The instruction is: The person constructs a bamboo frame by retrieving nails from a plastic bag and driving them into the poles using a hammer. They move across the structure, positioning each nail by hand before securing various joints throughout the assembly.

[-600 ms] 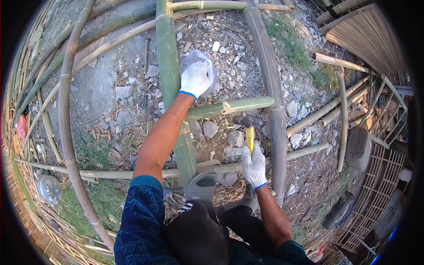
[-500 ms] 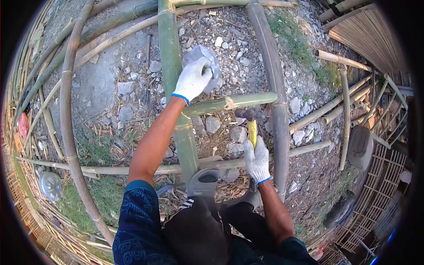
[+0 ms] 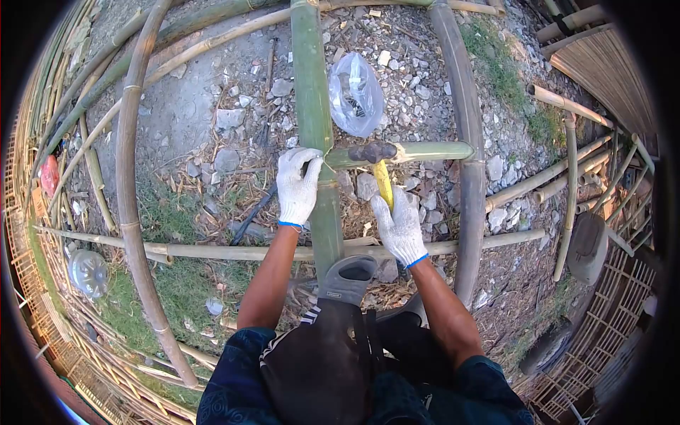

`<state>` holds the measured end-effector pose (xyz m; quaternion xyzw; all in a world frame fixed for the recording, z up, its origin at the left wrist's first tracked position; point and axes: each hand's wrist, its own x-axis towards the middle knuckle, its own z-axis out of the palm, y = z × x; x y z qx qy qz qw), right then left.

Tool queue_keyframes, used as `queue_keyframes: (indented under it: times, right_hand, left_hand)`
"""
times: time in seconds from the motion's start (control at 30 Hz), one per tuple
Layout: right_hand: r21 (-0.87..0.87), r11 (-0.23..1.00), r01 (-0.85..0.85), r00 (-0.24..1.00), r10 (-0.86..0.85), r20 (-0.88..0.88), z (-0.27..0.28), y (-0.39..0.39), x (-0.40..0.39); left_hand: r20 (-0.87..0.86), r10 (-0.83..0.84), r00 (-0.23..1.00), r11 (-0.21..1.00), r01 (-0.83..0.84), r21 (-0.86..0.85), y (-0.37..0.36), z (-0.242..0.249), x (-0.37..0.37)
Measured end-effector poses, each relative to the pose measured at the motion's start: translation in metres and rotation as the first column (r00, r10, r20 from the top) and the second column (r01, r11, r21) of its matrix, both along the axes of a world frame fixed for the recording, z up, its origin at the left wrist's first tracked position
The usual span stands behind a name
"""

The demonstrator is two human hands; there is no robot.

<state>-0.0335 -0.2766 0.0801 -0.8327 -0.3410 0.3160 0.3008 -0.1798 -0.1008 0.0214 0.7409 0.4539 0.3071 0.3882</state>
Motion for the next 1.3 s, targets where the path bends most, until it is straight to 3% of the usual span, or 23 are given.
queue_keyframes:
  times: [0.03, 0.3, 0.6, 0.8, 0.9, 1.0, 1.13, 1.3]
  right_hand:
    - [-0.024, 1.0, -0.006, 0.997, 0.004, -0.08, 0.001, 0.005, 0.0]
    - [0.013, 0.991, -0.13, 0.991, 0.13, -0.033, 0.011, 0.031, -0.006]
    - [0.098, 0.975, -0.2, 0.975, 0.188, 0.12, 0.013, 0.033, -0.007]
    - [0.076, 0.947, -0.312, 0.901, 0.27, 0.339, 0.002, 0.037, -0.008]
    - [0.045, 0.947, -0.319, 0.889, 0.283, 0.36, 0.001, 0.043, -0.009]
    - [0.138, 0.948, -0.288, 0.915, 0.23, 0.332, 0.012, 0.039, -0.011]
    - [0.005, 0.944, -0.331, 0.882, 0.308, 0.357, 0.0, 0.044, -0.01]
    - [-0.007, 0.948, -0.318, 0.895, 0.303, 0.326, 0.012, 0.041, -0.017]
  left_hand:
    - [0.001, 0.01, 1.0, 0.999, -0.01, 0.044, -0.003, -0.006, 0.0]
    - [0.049, 0.128, 0.991, 0.99, -0.131, 0.057, -0.009, -0.024, 0.006]
    - [0.045, 0.116, 0.992, 0.981, -0.121, 0.15, -0.011, -0.023, 0.01]
    - [-0.035, 0.123, 0.992, 0.978, -0.115, 0.174, -0.011, -0.025, 0.008]
    - [-0.043, 0.103, 0.994, 0.978, -0.094, 0.186, -0.01, -0.023, 0.008]
    - [-0.027, 0.111, 0.993, 0.98, -0.105, 0.171, -0.01, -0.023, 0.009]
    - [-0.02, 0.127, 0.992, 0.981, -0.123, 0.147, -0.012, -0.029, 0.008]
    - [0.006, 0.107, 0.994, 0.981, -0.106, 0.162, -0.009, -0.03, 0.007]
